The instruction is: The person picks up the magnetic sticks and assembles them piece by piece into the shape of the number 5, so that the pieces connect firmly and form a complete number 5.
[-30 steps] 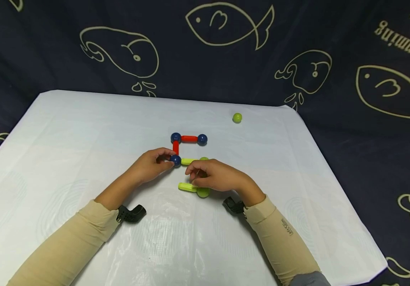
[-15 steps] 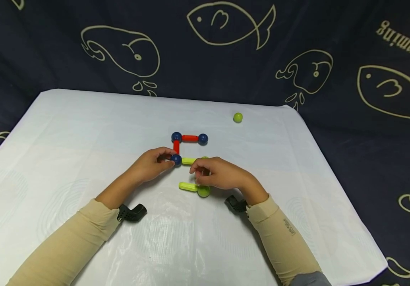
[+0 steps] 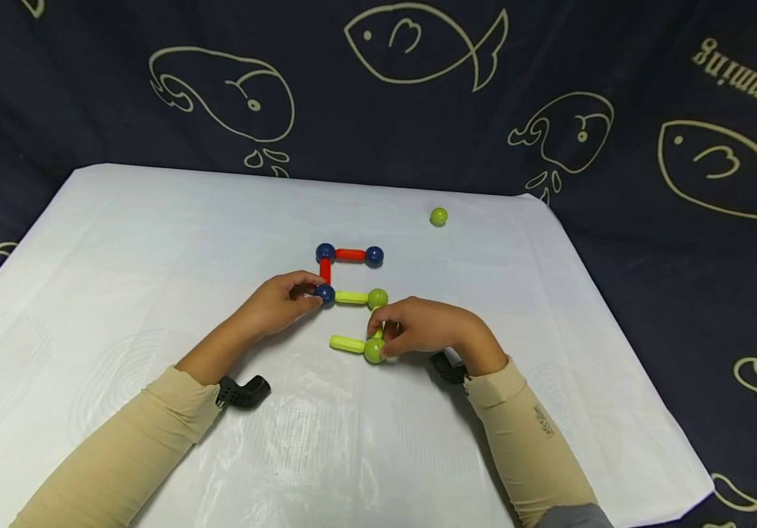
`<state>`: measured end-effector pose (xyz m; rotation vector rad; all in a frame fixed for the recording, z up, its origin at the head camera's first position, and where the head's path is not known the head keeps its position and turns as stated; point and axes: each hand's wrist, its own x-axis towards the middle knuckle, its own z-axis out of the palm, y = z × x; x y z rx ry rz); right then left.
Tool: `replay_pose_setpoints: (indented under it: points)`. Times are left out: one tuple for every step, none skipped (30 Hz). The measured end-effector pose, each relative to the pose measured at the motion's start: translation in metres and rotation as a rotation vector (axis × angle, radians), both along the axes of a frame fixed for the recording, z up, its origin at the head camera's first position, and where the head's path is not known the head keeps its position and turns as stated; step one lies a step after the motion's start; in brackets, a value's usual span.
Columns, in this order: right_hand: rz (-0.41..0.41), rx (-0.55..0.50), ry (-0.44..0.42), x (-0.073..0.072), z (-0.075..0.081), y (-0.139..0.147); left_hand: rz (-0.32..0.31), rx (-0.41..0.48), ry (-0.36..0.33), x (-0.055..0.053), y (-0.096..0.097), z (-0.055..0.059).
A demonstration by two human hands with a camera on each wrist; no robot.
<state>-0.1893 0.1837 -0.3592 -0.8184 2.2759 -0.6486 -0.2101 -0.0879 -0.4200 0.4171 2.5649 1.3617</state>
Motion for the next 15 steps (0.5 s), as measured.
replay_pose_setpoints:
  points:
    - [0.003, 0.006, 0.0, -0.0004, -0.0011, -0.0004, 0.0, 0.001, 0.001, 0.0, -0.0001, -0.0002]
    - [0.006, 0.013, 0.0, -0.0005, -0.0018, -0.001, -0.001, 0.002, 0.002, -0.0001, -0.0001, -0.0004]
    - [0.009, 0.018, 0.001, -0.0006, -0.0024, -0.0016, -0.002, 0.005, 0.004, -0.0002, -0.0004, -0.0009]
    - [0.009, 0.022, 0.003, -0.0007, -0.0033, -0.002, -0.003, 0.007, 0.006, -0.0003, -0.0005, -0.0011]
    - [0.011, 0.025, 0.005, -0.0005, -0.0038, -0.0025, -0.003, 0.008, 0.009, -0.0004, -0.0005, -0.0014]
    - [0.015, 0.029, 0.008, -0.0003, -0.0045, -0.003, -0.003, 0.009, 0.009, -0.0006, -0.0004, -0.0016]
    - [0.016, 0.031, 0.009, 0.0, -0.0051, -0.0035, 0.0, 0.008, 0.006, -0.0006, -0.0003, -0.0016]
    - [0.016, 0.031, 0.009, 0.0005, -0.0051, -0.0041, 0.001, 0.01, 0.005, -0.0008, -0.0002, -0.0018]
    - [0.019, 0.032, 0.011, 0.0007, -0.0057, -0.0045, 0.002, 0.01, 0.004, -0.0008, -0.0002, -0.0018]
    - [0.021, 0.033, 0.013, 0.0009, -0.0064, -0.0048, 0.003, 0.008, 0.003, -0.0009, -0.0001, -0.0016]
    - [0.026, 0.034, 0.015, 0.001, -0.0069, -0.0052, 0.002, 0.007, 0.003, -0.0008, 0.0, -0.0017]
    - [0.03, 0.036, 0.019, 0.0011, -0.0071, -0.0056, 0.002, 0.006, 0.002, -0.0007, 0.0, -0.0014]
    - [0.032, 0.036, 0.022, 0.0011, -0.0071, -0.006, 0.001, 0.005, 0.004, -0.0005, 0.0, -0.0012]
    - [0.034, 0.036, 0.024, 0.0012, -0.0071, -0.0062, 0.003, 0.005, 0.003, -0.0004, 0.0, -0.001]
    - [0.036, 0.037, 0.026, 0.0011, -0.0071, -0.0064, 0.003, 0.004, 0.003, -0.0004, -0.0001, -0.0009]
